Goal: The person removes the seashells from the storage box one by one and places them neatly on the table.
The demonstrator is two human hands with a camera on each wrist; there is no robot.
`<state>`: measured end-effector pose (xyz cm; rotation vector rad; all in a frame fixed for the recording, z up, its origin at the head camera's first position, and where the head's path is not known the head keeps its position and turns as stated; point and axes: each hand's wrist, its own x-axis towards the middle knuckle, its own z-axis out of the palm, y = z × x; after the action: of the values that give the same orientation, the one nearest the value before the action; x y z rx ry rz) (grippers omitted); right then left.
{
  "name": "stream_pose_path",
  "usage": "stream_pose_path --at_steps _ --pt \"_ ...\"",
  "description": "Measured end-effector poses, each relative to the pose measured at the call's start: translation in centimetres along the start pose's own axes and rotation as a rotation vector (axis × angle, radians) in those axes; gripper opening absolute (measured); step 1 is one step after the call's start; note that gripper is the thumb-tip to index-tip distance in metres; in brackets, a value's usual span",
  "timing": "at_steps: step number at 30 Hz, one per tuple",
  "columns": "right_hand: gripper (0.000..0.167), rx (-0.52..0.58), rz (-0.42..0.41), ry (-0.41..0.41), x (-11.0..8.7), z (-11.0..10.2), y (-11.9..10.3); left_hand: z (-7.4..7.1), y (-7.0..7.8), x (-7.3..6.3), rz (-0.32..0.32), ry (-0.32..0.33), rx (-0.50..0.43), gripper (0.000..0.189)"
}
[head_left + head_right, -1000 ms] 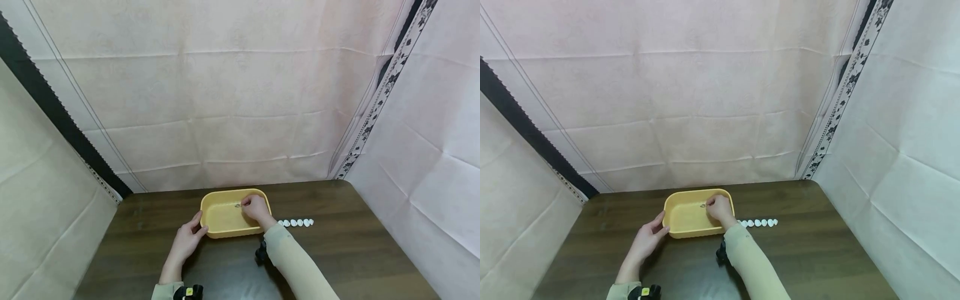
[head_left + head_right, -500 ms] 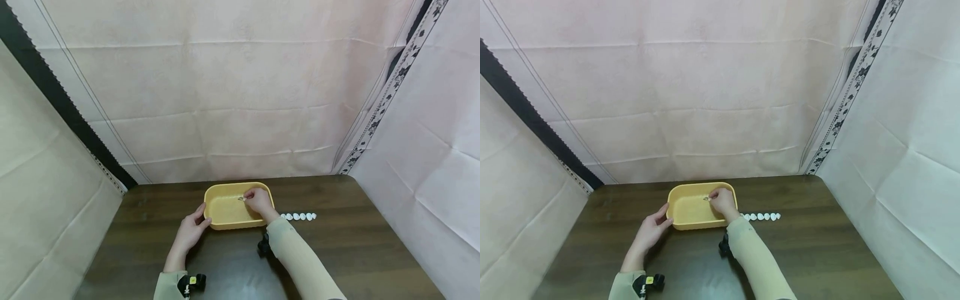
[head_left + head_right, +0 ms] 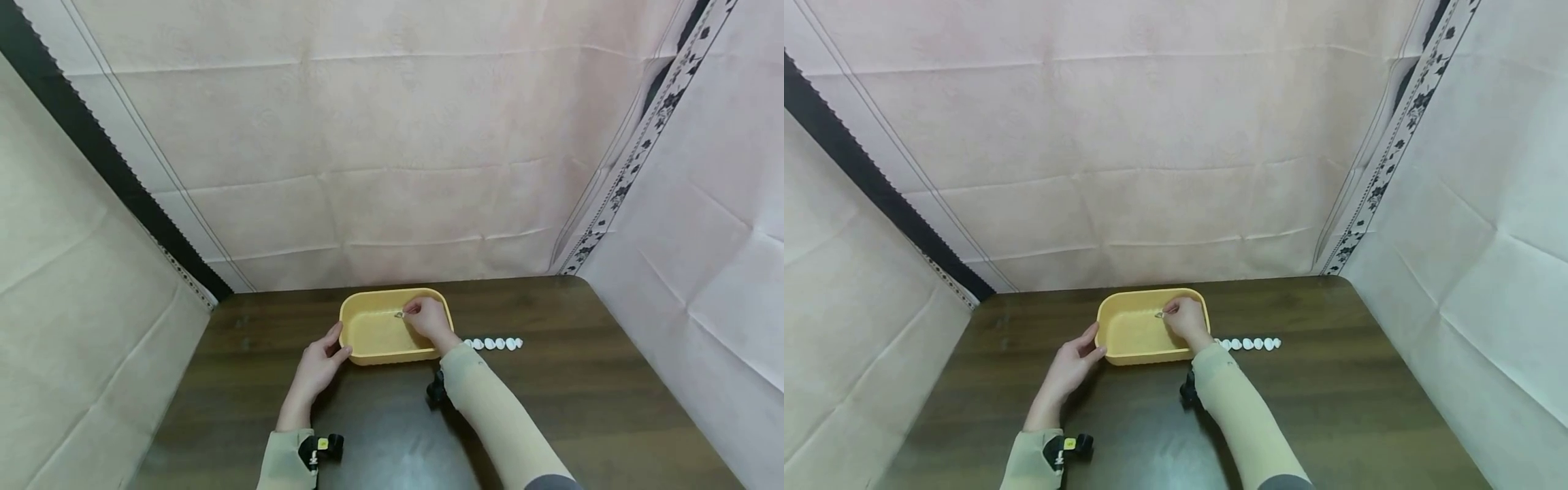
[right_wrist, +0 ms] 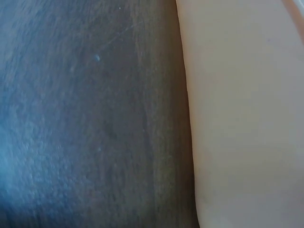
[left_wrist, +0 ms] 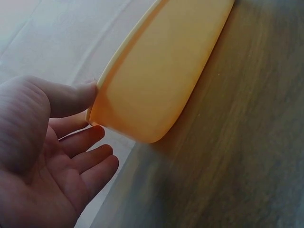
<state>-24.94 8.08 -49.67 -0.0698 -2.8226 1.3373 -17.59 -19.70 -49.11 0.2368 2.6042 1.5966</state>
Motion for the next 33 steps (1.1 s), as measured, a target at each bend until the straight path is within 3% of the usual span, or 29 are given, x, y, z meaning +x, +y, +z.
stream_pose_path --at_steps 19,26,33 --pt "0.009 0.034 0.005 -0.019 0.4 -0.4 -0.7 -0.3 0.5 0.2 -0.013 -0.011 0.026 0.065" --pt "0.011 0.264 -0.062 -0.035 -0.3 -1.7 -1.1 -0.2 0.6 0.3 -0.023 -0.006 0.026 0.065" --pt "0.026 0.468 -0.097 -0.080 -2.2 -4.6 -1.4 -0.1 0.5 0.2 -0.039 -0.017 0.002 0.065"
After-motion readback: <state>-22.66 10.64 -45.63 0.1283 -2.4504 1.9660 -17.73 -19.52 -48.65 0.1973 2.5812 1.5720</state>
